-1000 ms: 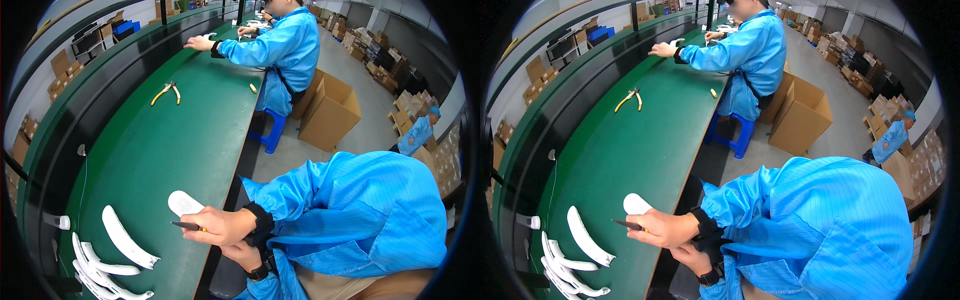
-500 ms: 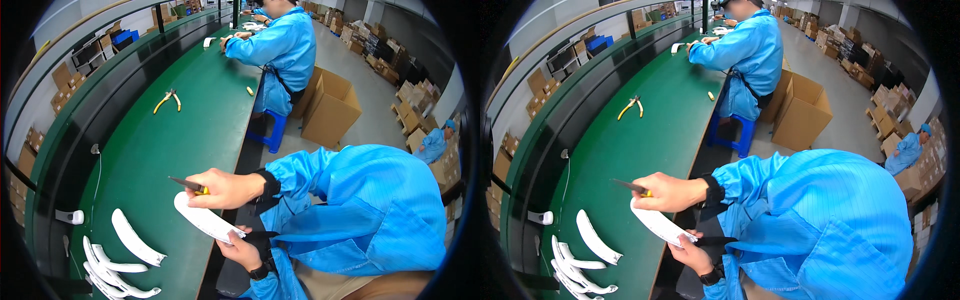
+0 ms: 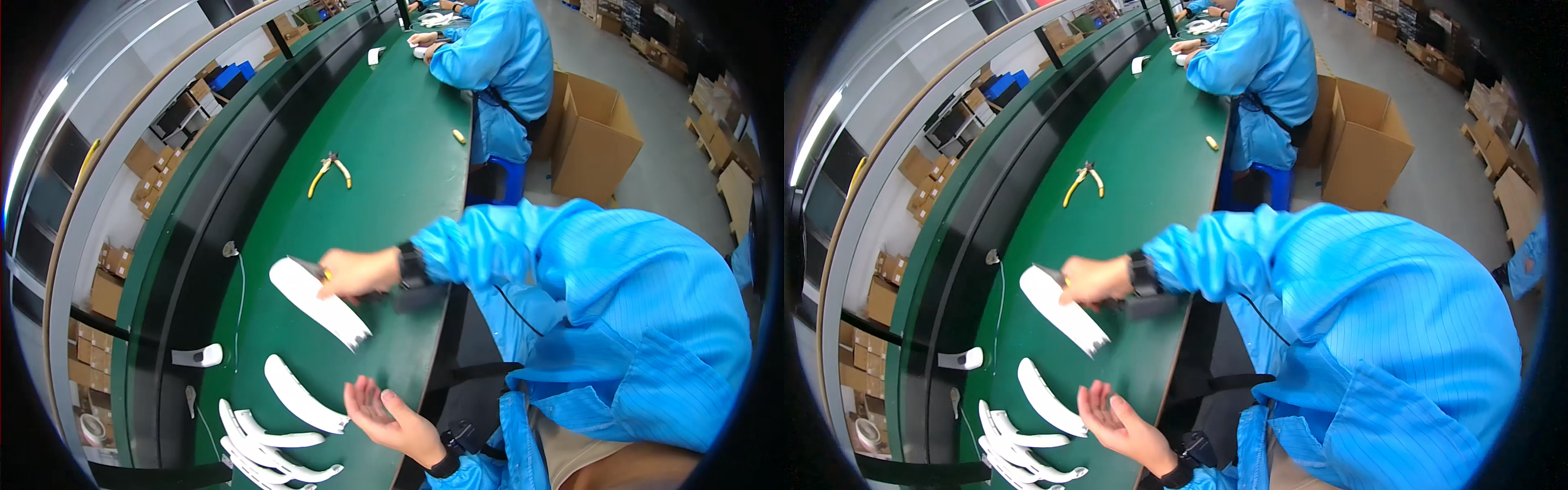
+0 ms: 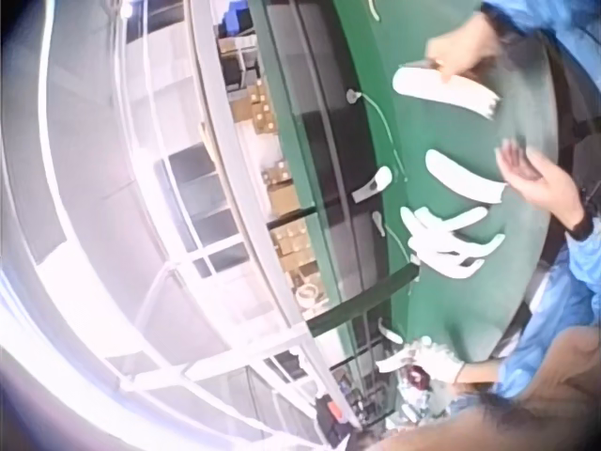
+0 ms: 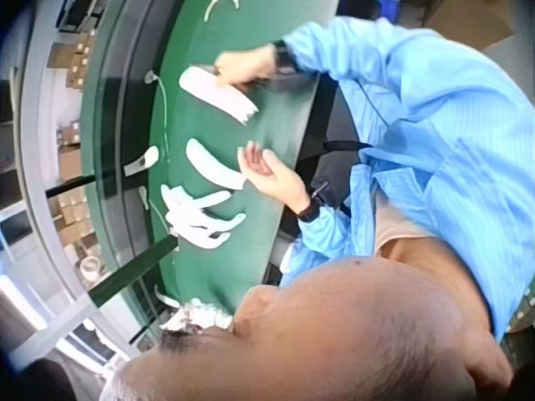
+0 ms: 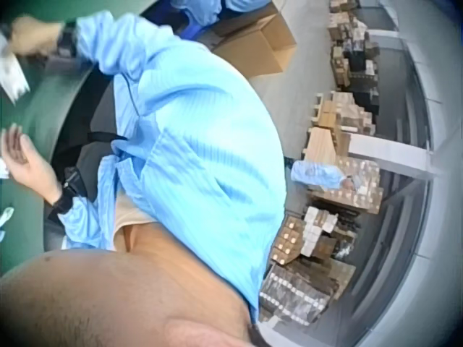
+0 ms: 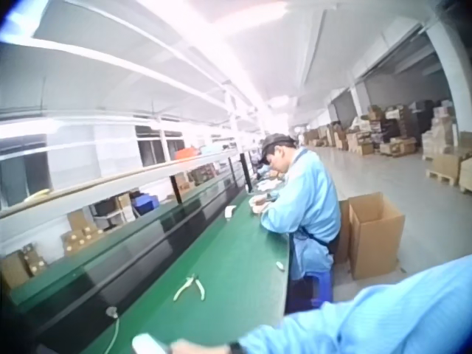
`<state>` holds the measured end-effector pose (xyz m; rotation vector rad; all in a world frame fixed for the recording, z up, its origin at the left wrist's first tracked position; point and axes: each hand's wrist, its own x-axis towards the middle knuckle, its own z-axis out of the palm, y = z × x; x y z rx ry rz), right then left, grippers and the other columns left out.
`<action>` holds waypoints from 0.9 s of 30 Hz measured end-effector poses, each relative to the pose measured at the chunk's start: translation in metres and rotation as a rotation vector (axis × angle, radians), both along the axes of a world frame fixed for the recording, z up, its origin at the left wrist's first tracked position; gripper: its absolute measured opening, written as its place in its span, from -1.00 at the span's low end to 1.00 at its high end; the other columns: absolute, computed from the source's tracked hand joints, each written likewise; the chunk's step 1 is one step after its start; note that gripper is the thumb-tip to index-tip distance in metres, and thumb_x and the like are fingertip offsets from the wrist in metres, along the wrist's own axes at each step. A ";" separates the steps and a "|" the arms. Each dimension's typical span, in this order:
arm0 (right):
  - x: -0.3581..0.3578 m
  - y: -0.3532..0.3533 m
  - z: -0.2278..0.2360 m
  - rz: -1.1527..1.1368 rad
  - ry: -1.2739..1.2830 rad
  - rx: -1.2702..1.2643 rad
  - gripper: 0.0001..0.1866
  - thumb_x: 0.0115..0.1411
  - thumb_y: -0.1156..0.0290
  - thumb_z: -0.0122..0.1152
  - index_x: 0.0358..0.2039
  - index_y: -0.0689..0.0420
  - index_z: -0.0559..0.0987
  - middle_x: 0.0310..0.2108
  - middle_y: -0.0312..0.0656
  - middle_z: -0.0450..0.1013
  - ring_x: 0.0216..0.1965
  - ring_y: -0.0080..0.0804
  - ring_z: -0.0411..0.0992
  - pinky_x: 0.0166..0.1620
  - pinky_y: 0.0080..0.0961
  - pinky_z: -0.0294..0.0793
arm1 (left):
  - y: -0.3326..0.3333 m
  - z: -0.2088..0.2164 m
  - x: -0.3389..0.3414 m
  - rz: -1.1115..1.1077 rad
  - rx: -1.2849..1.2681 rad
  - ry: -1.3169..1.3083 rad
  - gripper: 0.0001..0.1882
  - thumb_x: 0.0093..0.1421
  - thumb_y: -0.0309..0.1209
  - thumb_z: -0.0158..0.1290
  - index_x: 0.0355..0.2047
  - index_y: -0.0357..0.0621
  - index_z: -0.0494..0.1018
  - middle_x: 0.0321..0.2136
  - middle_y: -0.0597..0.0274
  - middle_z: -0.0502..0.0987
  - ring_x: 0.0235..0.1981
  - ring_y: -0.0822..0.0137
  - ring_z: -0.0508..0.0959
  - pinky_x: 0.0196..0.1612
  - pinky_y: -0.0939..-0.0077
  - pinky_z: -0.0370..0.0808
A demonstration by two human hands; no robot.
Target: Using a knife or deburring tool to remove excess material from plastic parts.
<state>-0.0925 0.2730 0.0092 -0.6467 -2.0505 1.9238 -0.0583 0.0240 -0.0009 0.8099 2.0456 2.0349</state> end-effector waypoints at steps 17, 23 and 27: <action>-0.317 -0.046 -0.048 0.233 -0.131 1.205 -0.43 -0.10 0.05 0.45 -0.20 0.22 0.54 -0.22 0.05 0.51 -0.15 -0.04 0.53 -0.17 -0.20 0.53 | -0.004 -0.048 -0.010 0.028 -0.233 0.352 -0.82 0.16 -0.57 0.02 -0.23 -0.40 0.49 -0.37 -0.04 0.58 -0.36 0.08 0.60 -0.28 0.34 0.54; -0.307 -0.009 -0.027 0.058 -0.075 0.950 -0.60 -0.03 0.25 0.26 -0.20 0.23 0.55 -0.35 0.00 0.56 -0.31 -0.09 0.58 -0.32 -0.23 0.56 | -0.002 -0.047 -0.008 0.041 -0.199 0.261 -0.81 0.17 -0.58 -0.01 -0.22 -0.42 0.47 -0.38 -0.04 0.57 -0.41 0.16 0.60 -0.30 0.37 0.53; -0.213 0.026 0.038 0.091 0.017 0.359 -0.57 0.12 0.12 0.02 -0.46 0.31 0.55 -0.65 -0.11 0.47 -0.73 -0.36 0.43 -0.68 -0.43 0.41 | -0.006 -0.033 -0.010 0.051 -0.213 0.222 -0.80 0.17 -0.61 -0.06 -0.21 -0.44 0.46 -0.38 -0.01 0.57 -0.43 0.22 0.59 -0.29 0.42 0.51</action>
